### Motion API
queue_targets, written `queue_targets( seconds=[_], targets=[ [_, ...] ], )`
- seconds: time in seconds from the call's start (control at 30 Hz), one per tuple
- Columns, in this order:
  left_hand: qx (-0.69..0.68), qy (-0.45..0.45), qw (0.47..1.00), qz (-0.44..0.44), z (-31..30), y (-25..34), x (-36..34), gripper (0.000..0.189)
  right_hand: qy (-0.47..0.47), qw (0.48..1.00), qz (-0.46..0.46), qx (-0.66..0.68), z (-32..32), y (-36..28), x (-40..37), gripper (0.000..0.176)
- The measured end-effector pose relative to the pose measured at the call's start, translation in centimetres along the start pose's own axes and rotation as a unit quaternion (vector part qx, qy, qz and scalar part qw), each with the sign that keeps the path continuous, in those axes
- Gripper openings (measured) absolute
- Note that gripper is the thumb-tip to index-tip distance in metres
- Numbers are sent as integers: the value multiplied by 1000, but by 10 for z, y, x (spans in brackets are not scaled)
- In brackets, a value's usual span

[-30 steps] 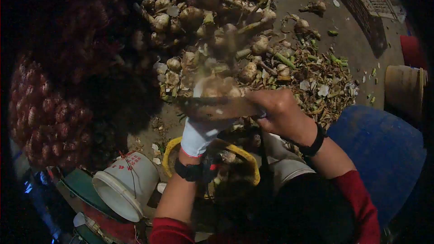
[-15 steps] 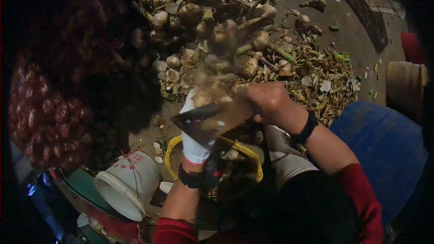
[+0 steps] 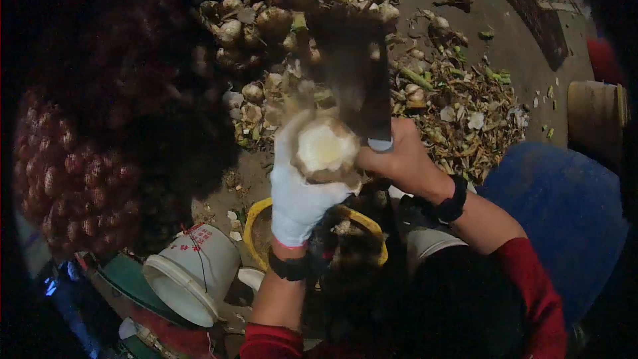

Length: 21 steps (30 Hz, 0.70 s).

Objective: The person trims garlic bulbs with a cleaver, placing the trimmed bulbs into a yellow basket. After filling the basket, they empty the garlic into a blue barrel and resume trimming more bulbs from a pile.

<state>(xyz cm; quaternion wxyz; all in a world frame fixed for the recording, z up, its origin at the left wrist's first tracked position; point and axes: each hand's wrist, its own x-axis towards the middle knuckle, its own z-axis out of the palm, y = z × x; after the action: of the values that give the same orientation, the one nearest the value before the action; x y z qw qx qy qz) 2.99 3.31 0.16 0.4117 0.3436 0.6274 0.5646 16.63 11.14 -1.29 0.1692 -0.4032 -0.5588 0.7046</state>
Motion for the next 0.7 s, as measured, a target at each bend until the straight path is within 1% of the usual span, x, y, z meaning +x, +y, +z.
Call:
queue_targets(
  seconds=[0.03,0.07,0.13,0.17,0.2,0.23,0.27,0.3,0.33,0.37,0.4,0.43,0.47,0.5,0.53,0.6,0.63,0.67,0.7],
  targets=[
    [110,-43,993,13,-12,-5,1,69,1,1000,1,0,2,-3,-1,25],
    [109,-41,993,15,-18,-12,1,69,6,1000,-1,7,3,-7,0,23],
    [52,-15,999,-7,-26,-25,-1,62,9,1000,-4,14,2,-7,3,21],
    [-116,26,986,-117,-27,-28,0,58,37,987,-129,-91,0,-1,7,21],
    [-113,29,986,-117,-29,-28,-3,58,63,947,-249,-191,-4,8,11,21],
    [-262,21,959,-108,-30,-29,-7,59,45,949,-220,-223,-13,23,17,22],
    [-407,12,909,-94,-32,-29,-11,60,42,948,-221,-224,-19,39,17,22],
    [-457,29,870,-182,-33,-11,-17,65,8,942,-184,-279,-25,53,16,21],
    [-458,32,870,-180,-39,-13,-29,65,-25,931,-148,-334,-31,58,17,20],
    [-427,18,887,-176,-46,-20,-41,64,-22,930,-146,-336,-39,61,17,20],
    [-396,5,901,-176,-55,-23,-54,64,58,932,-150,-326,-46,62,15,20],
    [-196,-115,959,-170,-67,-18,-61,62,133,926,-157,-316,-52,61,16,21],
    [17,-231,961,-148,-81,-11,-61,60,134,924,-158,-320,-59,57,22,21],
    [132,-322,914,-210,-88,-6,-59,55,154,948,-95,-261,-66,51,26,23],
    [226,-359,895,-137,-87,-7,-57,40,174,964,-30,-199,-71,45,28,24],
    [344,-332,876,-61,-82,3,-39,24,182,964,-12,-194,-73,36,31,26],
    [387,-272,881,-20,-70,6,-21,18,194,965,-23,-174,-74,39,33,25],
    [354,-163,920,46,-50,-5,-6,18,207,966,-36,-153,-75,42,35,25],
    [351,-139,923,72,-24,-10,13,24,209,965,-38,-155,-75,50,37,25]
  ],
)
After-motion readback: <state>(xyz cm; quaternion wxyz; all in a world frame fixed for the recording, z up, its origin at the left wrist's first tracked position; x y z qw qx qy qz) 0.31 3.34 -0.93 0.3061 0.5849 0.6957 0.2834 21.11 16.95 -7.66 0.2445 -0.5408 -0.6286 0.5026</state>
